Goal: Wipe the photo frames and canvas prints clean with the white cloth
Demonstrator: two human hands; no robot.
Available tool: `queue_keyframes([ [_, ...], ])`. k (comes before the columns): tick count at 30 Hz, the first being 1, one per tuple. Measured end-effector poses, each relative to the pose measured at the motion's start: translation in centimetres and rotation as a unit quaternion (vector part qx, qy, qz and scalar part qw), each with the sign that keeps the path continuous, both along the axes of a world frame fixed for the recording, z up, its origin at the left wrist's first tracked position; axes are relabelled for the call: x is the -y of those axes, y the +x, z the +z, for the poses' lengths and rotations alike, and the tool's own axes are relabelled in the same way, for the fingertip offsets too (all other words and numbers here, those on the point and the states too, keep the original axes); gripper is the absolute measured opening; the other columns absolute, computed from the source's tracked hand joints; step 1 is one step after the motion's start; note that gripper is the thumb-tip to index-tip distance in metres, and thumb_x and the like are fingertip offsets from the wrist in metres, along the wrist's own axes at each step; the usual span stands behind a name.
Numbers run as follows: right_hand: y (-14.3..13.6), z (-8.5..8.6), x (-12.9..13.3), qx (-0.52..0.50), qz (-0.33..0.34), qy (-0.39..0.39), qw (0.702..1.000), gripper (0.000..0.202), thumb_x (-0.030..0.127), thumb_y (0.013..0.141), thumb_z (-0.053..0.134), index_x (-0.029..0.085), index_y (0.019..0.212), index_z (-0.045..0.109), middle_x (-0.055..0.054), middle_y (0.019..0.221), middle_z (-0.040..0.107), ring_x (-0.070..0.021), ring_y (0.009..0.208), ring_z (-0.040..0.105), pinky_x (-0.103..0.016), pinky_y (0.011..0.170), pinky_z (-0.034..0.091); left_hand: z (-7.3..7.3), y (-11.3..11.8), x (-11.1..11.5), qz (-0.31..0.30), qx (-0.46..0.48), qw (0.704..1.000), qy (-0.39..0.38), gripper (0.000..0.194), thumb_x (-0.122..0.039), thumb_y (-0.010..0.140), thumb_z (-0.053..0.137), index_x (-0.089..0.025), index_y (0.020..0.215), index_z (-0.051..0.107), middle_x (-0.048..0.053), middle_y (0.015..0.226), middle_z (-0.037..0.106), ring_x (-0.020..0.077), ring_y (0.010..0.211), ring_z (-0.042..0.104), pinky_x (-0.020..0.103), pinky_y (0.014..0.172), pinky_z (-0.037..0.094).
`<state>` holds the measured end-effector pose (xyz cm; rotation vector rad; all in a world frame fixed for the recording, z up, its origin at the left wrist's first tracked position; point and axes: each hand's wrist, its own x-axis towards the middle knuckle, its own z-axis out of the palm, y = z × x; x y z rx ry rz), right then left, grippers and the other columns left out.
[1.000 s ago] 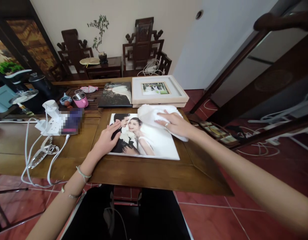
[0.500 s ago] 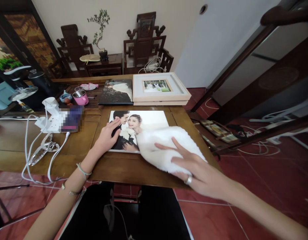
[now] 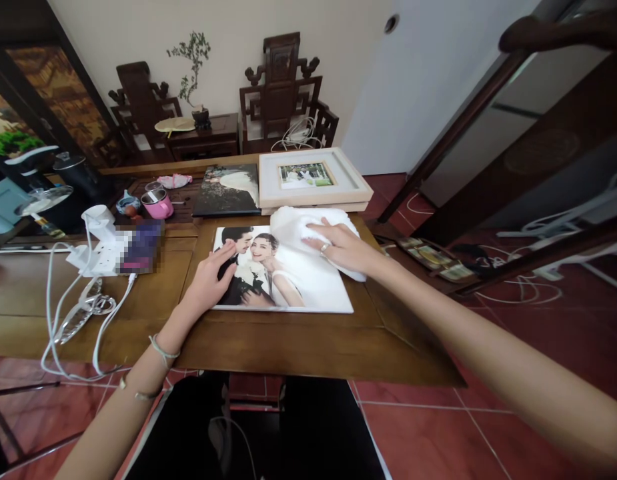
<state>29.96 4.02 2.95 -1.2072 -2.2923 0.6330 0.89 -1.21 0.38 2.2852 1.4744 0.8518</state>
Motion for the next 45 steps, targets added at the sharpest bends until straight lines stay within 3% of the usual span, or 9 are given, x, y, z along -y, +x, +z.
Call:
queue_keyframes([
  [6,-0.7,0.9,4.0,0.042,0.062,0.017,0.997,0.029,0.039,0.095,0.037,0.022,0.095,0.061,-0.007,0.096,0.07,-0.0338,0.115,0.058,-0.064,0.112,0.018,0.0,0.1,0.1,0.007,-0.005,1.0,0.003,0.042,-0.024,0.091,0.046,-0.014,0.131,0.056,0.013,0.141,0.05,0.0231,0.135,0.043,0.048,0.114,0.032],
  [10,-0.3,1.0,10.8,0.046,0.115,0.028,0.992,0.018,0.027,0.091,0.042,0.025,0.083,0.059,-0.007,0.124,0.063,-0.0317,0.133,0.041,-0.06,0.114,0.021,0.1,0.1,0.1,0.006,-0.007,1.0,0.004,0.042,-0.025,0.091,0.046,-0.014,0.13,0.056,0.012,0.141,0.05,0.0234,0.135,0.043,0.048,0.113,0.032],
  [13,-0.3,1.3,13.5,0.042,0.148,0.032,0.988,0.016,0.019,0.087,0.044,0.025,0.08,0.057,-0.007,0.117,0.067,-0.0302,0.135,0.039,-0.06,0.114,0.019,0.1,0.1,0.1,0.006,-0.006,1.0,0.002,0.042,-0.025,0.091,0.046,-0.016,0.131,0.056,0.011,0.142,0.049,0.0237,0.135,0.043,0.05,0.113,0.032],
  [17,-0.7,1.4,11.6,0.036,0.138,0.034,0.989,0.018,0.023,0.09,0.042,0.026,0.089,0.06,-0.005,0.118,0.067,-0.0314,0.13,0.046,-0.061,0.113,0.022,0.2,0.0,0.1,0.002,-0.005,1.0,0.002,0.042,-0.025,0.091,0.046,-0.016,0.13,0.056,0.011,0.141,0.05,0.024,0.134,0.044,0.049,0.114,0.032],
  [23,-1.9,0.4,2.9,0.05,0.102,0.049,0.992,0.031,0.038,0.096,0.036,0.024,0.106,0.061,-0.007,0.117,0.067,-0.0323,0.111,0.06,-0.064,0.112,0.016,0.4,0.1,0.2,0.004,-0.007,1.0,0.003,0.042,-0.025,0.091,0.046,-0.015,0.13,0.056,0.012,0.141,0.051,0.0237,0.134,0.044,0.047,0.114,0.032],
  [28,-2.8,0.3,-1.3,0.031,0.029,0.01,0.999,0.038,0.046,0.095,0.036,0.025,0.115,0.061,-0.006,0.123,0.065,-0.0378,0.124,0.049,-0.066,0.109,0.019,0.4,0.1,-0.1,0.008,-0.011,1.0,0.003,0.042,-0.025,0.092,0.045,-0.013,0.13,0.055,0.013,0.141,0.05,0.0236,0.135,0.042,0.048,0.114,0.031],
  [32,-2.6,0.5,0.2,0.013,0.031,-0.01,0.999,0.037,0.047,0.094,0.038,0.027,0.113,0.063,-0.006,0.125,0.064,-0.0379,0.125,0.048,-0.067,0.109,0.017,0.4,-0.1,-0.4,0.003,-0.015,1.0,0.01,0.042,-0.025,0.092,0.046,-0.014,0.13,0.056,0.013,0.141,0.051,0.0226,0.135,0.043,0.046,0.114,0.033],
  [40,-1.8,1.9,10.7,0.027,0.201,-0.003,0.979,0.024,0.021,0.09,0.042,0.026,0.103,0.062,-0.003,0.128,0.062,-0.0272,0.137,0.036,-0.058,0.116,0.012,0.4,-0.1,-0.4,0.005,-0.018,1.0,0.003,0.042,-0.026,0.092,0.045,-0.016,0.132,0.055,0.011,0.143,0.049,0.0241,0.136,0.041,0.049,0.113,0.031],
  [45,-1.0,1.6,8.4,0.04,0.165,-0.042,0.985,0.027,0.037,0.094,0.041,0.026,0.101,0.065,-0.004,0.118,0.067,-0.0324,0.133,0.041,-0.059,0.111,0.027,0.5,-0.2,-0.3,-0.002,-0.012,1.0,-0.003,0.043,-0.027,0.092,0.045,-0.016,0.132,0.054,0.011,0.143,0.048,0.0244,0.136,0.041,0.049,0.114,0.03],
])
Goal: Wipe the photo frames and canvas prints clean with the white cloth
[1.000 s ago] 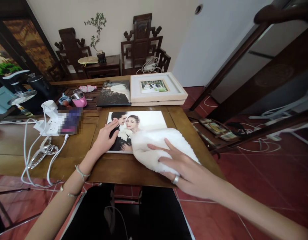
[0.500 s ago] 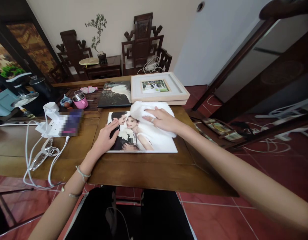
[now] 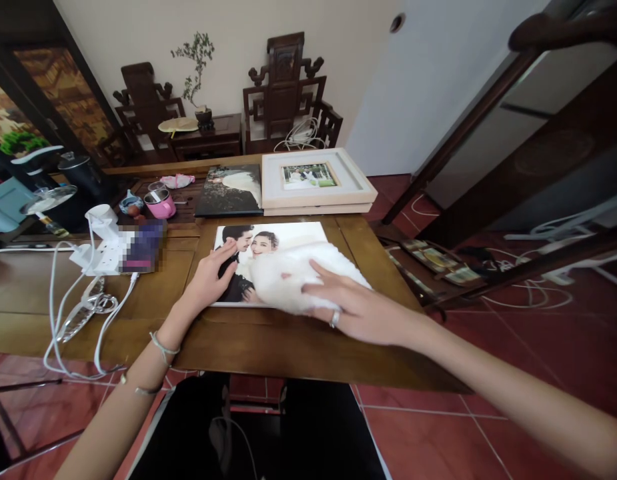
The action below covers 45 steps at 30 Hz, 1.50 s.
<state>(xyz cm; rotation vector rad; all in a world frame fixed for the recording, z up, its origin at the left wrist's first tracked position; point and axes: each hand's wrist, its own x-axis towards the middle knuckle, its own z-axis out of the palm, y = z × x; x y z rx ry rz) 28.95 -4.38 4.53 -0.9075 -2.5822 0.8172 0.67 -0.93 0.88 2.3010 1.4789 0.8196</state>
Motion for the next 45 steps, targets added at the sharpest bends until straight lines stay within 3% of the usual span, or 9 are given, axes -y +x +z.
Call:
queue_keyframes([
  [5,1.3,-1.8,-7.7,0.004,-0.125,0.022,0.992,0.046,0.055,0.092,0.041,0.026,0.121,0.061,-0.007,0.14,0.052,-0.0377,0.14,0.024,-0.063,0.108,0.026,-0.1,0.0,0.0,-0.002,-0.005,1.0,0.0,0.043,-0.027,0.092,0.045,-0.016,0.133,0.053,0.012,0.143,0.048,0.0241,0.136,0.04,0.05,0.114,0.03],
  [10,1.1,-1.6,-11.6,-0.035,-0.16,0.023,0.986,0.045,0.054,0.092,0.041,0.024,0.115,0.064,-0.009,0.126,0.063,-0.0369,0.126,0.048,-0.06,0.103,0.034,-0.1,0.0,0.0,-0.003,-0.003,1.0,0.001,0.043,-0.026,0.092,0.045,-0.017,0.133,0.054,0.011,0.143,0.048,0.0238,0.136,0.041,0.05,0.114,0.031],
  [14,-0.1,-1.2,-9.8,-0.04,-0.162,0.046,0.985,0.038,0.051,0.093,0.04,0.027,0.103,0.067,-0.006,0.113,0.069,-0.0361,0.117,0.055,-0.063,0.105,0.03,-0.2,0.0,-0.1,0.007,0.004,1.0,0.004,0.042,-0.026,0.092,0.046,-0.016,0.131,0.055,0.011,0.142,0.049,0.0236,0.135,0.042,0.05,0.113,0.031],
  [19,-0.8,-1.0,-2.1,-0.009,-0.071,0.052,0.996,0.03,0.038,0.096,0.037,0.023,0.1,0.063,-0.005,0.092,0.07,-0.0304,0.106,0.063,-0.064,0.113,0.014,-0.3,0.2,-0.1,0.006,0.002,1.0,0.01,0.042,-0.026,0.092,0.046,-0.014,0.131,0.055,0.013,0.142,0.05,0.0229,0.135,0.042,0.046,0.114,0.032],
  [25,-1.0,-0.2,4.5,-0.011,-0.027,0.057,0.998,0.021,0.022,0.092,0.041,0.026,0.099,0.061,-0.004,0.117,0.066,-0.0293,0.136,0.037,-0.063,0.114,0.015,-0.3,0.1,-0.1,0.001,0.001,1.0,-0.008,0.043,-0.026,0.093,0.044,-0.018,0.134,0.052,0.011,0.145,0.046,0.0247,0.138,0.037,0.053,0.114,0.027],
  [34,-0.8,-1.3,-7.5,0.012,-0.137,0.036,0.99,0.044,0.05,0.093,0.039,0.027,0.125,0.058,-0.006,0.134,0.058,-0.0393,0.131,0.041,-0.065,0.106,0.026,-0.2,0.0,-0.1,-0.011,-0.013,1.0,-0.003,0.045,-0.026,0.093,0.042,-0.01,0.134,0.051,0.015,0.144,0.046,0.0241,0.138,0.037,0.05,0.116,0.026],
  [37,-1.7,-1.1,-10.4,0.004,-0.154,0.054,0.987,0.042,0.05,0.094,0.038,0.026,0.118,0.063,-0.007,0.123,0.065,-0.0377,0.123,0.048,-0.06,0.104,0.029,-0.2,0.0,-0.1,-0.01,-0.009,1.0,-0.006,0.045,-0.025,0.093,0.043,-0.012,0.135,0.051,0.014,0.144,0.046,0.0245,0.138,0.038,0.051,0.115,0.027],
  [41,-2.8,-0.8,-10.9,-0.006,-0.151,0.079,0.985,0.037,0.043,0.096,0.035,0.023,0.102,0.066,-0.007,0.103,0.071,-0.0332,0.103,0.059,-0.056,0.101,0.033,-0.3,0.1,-0.1,-0.005,0.0,1.0,0.0,0.044,-0.025,0.092,0.044,-0.014,0.134,0.052,0.013,0.144,0.047,0.0246,0.137,0.039,0.052,0.114,0.028],
  [45,-2.9,-0.6,-7.5,0.003,-0.125,0.08,0.989,0.033,0.038,0.096,0.035,0.023,0.105,0.063,-0.006,0.101,0.07,-0.0326,0.104,0.059,-0.059,0.103,0.03,-0.5,0.1,-0.2,0.006,0.004,1.0,0.005,0.043,-0.025,0.092,0.045,-0.012,0.132,0.054,0.015,0.143,0.048,0.0251,0.136,0.041,0.051,0.114,0.029],
])
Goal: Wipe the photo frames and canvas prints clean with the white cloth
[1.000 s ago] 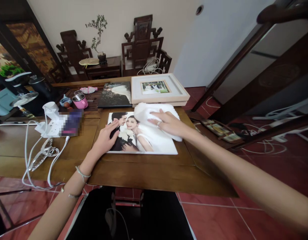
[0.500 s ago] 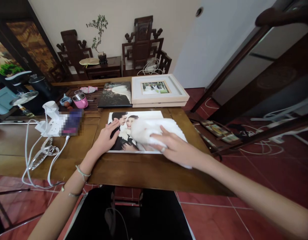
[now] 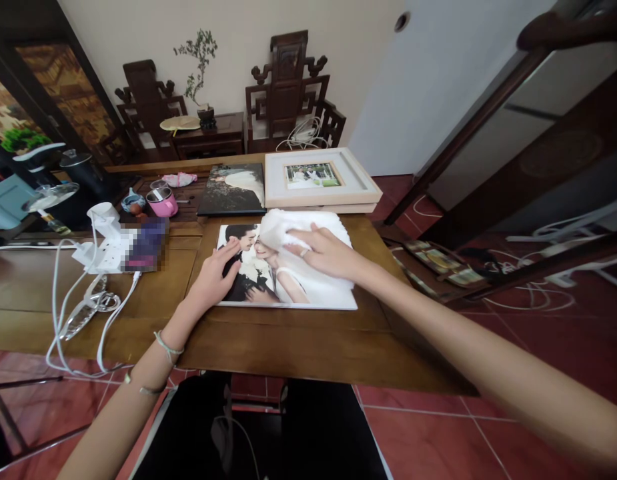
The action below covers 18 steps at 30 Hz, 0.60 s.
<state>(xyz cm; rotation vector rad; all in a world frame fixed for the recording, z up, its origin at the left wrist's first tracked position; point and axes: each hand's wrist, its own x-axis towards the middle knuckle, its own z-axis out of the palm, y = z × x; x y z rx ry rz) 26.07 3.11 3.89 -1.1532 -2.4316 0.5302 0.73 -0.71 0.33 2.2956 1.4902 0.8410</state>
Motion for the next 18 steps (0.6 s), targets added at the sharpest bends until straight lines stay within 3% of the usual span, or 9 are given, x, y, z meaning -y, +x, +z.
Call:
queue_keyframes([
  [4,0.2,0.3,6.5,0.008,0.076,-0.019,0.997,0.028,0.025,0.096,0.033,0.021,0.102,0.06,-0.006,0.1,0.069,-0.0259,0.099,0.064,-0.061,0.112,0.014,-0.2,0.0,-0.1,0.0,0.006,1.0,0.003,0.042,-0.025,0.092,0.045,-0.013,0.131,0.054,0.014,0.142,0.049,0.0246,0.136,0.042,0.05,0.114,0.029],
  [7,0.4,0.4,10.8,0.011,0.124,-0.021,0.992,0.023,0.019,0.093,0.037,0.021,0.104,0.058,-0.008,0.123,0.063,-0.0277,0.132,0.043,-0.061,0.114,0.011,-0.2,0.0,0.0,0.0,0.01,1.0,-0.009,0.043,-0.025,0.092,0.045,-0.014,0.133,0.053,0.014,0.144,0.047,0.0258,0.137,0.039,0.052,0.115,0.026],
  [9,0.4,0.3,11.9,0.013,0.155,-0.017,0.988,0.024,0.016,0.091,0.039,0.021,0.106,0.057,-0.008,0.132,0.057,-0.0275,0.139,0.031,-0.062,0.114,0.012,-0.2,0.1,0.0,-0.004,0.008,1.0,-0.015,0.043,-0.025,0.092,0.044,-0.015,0.134,0.053,0.013,0.145,0.046,0.0264,0.138,0.038,0.054,0.115,0.024],
  [12,0.2,0.3,10.6,0.016,0.154,-0.01,0.988,0.023,0.019,0.093,0.038,0.021,0.105,0.058,-0.008,0.126,0.061,-0.0274,0.133,0.042,-0.061,0.114,0.013,-0.2,0.0,0.0,-0.011,0.0,1.0,-0.017,0.043,-0.024,0.092,0.043,-0.015,0.133,0.053,0.013,0.144,0.046,0.0259,0.138,0.037,0.054,0.115,0.024],
  [15,-0.6,0.5,6.4,0.029,0.122,0.002,0.992,0.026,0.023,0.095,0.036,0.019,0.104,0.06,-0.008,0.11,0.067,-0.0276,0.112,0.059,-0.061,0.112,0.018,-0.3,-0.1,-0.1,-0.014,-0.002,1.0,-0.016,0.042,-0.025,0.093,0.043,-0.015,0.132,0.054,0.013,0.144,0.046,0.0246,0.138,0.037,0.052,0.115,0.025],
  [18,-1.8,0.5,1.9,0.053,0.091,0.026,0.994,0.028,0.021,0.094,0.035,0.017,0.106,0.06,-0.009,0.108,0.068,-0.0279,0.099,0.063,-0.063,0.106,0.025,-0.3,-0.3,-0.2,-0.017,0.001,1.0,-0.013,0.043,-0.027,0.093,0.043,-0.014,0.132,0.054,0.013,0.144,0.047,0.0241,0.138,0.038,0.052,0.115,0.025],
])
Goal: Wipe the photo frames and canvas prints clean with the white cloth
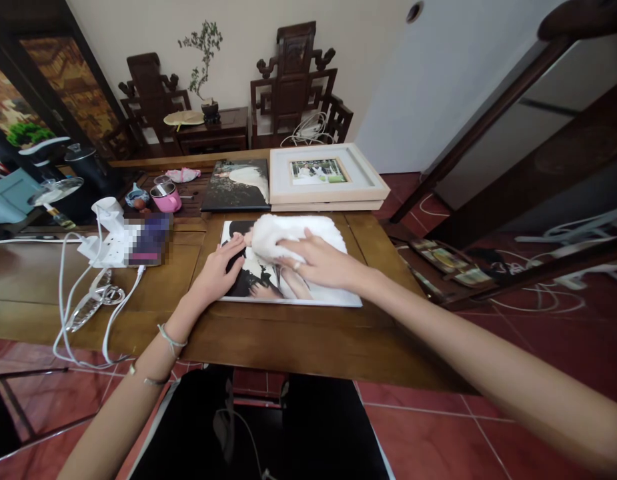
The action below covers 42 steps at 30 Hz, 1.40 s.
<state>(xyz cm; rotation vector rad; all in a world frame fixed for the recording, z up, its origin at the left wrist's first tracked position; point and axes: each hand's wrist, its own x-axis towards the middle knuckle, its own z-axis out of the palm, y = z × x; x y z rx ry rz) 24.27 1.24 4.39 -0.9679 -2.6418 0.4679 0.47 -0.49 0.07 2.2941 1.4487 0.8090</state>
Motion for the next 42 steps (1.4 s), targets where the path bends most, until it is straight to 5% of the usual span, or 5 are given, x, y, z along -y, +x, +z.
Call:
queue_keyframes([
  [6,-1.9,-0.4,-2.3,0.083,-0.041,0.063,0.994,0.033,0.013,0.085,0.044,0.015,0.114,0.06,-0.02,0.137,0.051,-0.0406,0.138,0.027,-0.075,0.097,0.025,0.1,0.0,0.0,0.0,0.008,1.0,-0.008,0.043,-0.028,0.092,0.044,-0.014,0.131,0.055,0.013,0.143,0.048,0.0238,0.138,0.038,0.051,0.115,0.025],
  [18,0.9,-0.7,10.1,0.045,0.095,0.045,0.993,0.036,0.006,0.079,0.047,0.02,0.107,0.063,-0.013,0.147,0.043,-0.0378,0.141,0.02,-0.075,0.102,0.021,0.3,0.0,0.2,-0.004,0.005,0.999,-0.031,0.046,-0.029,0.093,0.041,-0.015,0.136,0.05,0.012,0.148,0.041,0.0232,0.141,0.032,0.051,0.117,0.019],
  [29,-2.3,0.0,-3.2,0.051,0.0,0.031,0.998,0.029,0.02,0.09,0.042,0.019,0.113,0.06,-0.015,0.124,0.059,-0.0355,0.124,0.048,-0.068,0.102,0.025,0.1,-0.1,0.4,-0.012,0.009,1.0,-0.024,0.046,-0.028,0.093,0.042,-0.019,0.138,0.048,0.011,0.149,0.041,0.0237,0.142,0.03,0.053,0.117,0.018],
  [33,-2.8,0.1,-4.8,0.044,-0.02,0.026,0.998,0.029,0.021,0.089,0.044,0.021,0.113,0.06,-0.012,0.127,0.057,-0.0318,0.114,0.054,-0.064,0.102,0.026,0.1,-0.2,0.3,-0.006,0.008,1.0,-0.023,0.046,-0.03,0.093,0.043,-0.019,0.138,0.047,0.011,0.149,0.04,0.0242,0.141,0.031,0.052,0.117,0.019],
  [42,-0.3,-0.5,6.5,0.029,0.077,0.012,0.997,0.034,0.009,0.079,0.047,0.022,0.108,0.06,-0.011,0.13,0.059,-0.0329,0.143,0.018,-0.071,0.107,0.015,-0.1,0.0,0.2,0.005,0.015,1.0,-0.021,0.045,-0.024,0.095,0.034,-0.017,0.136,0.05,0.011,0.147,0.043,0.0219,0.14,0.034,0.05,0.117,0.021],
])
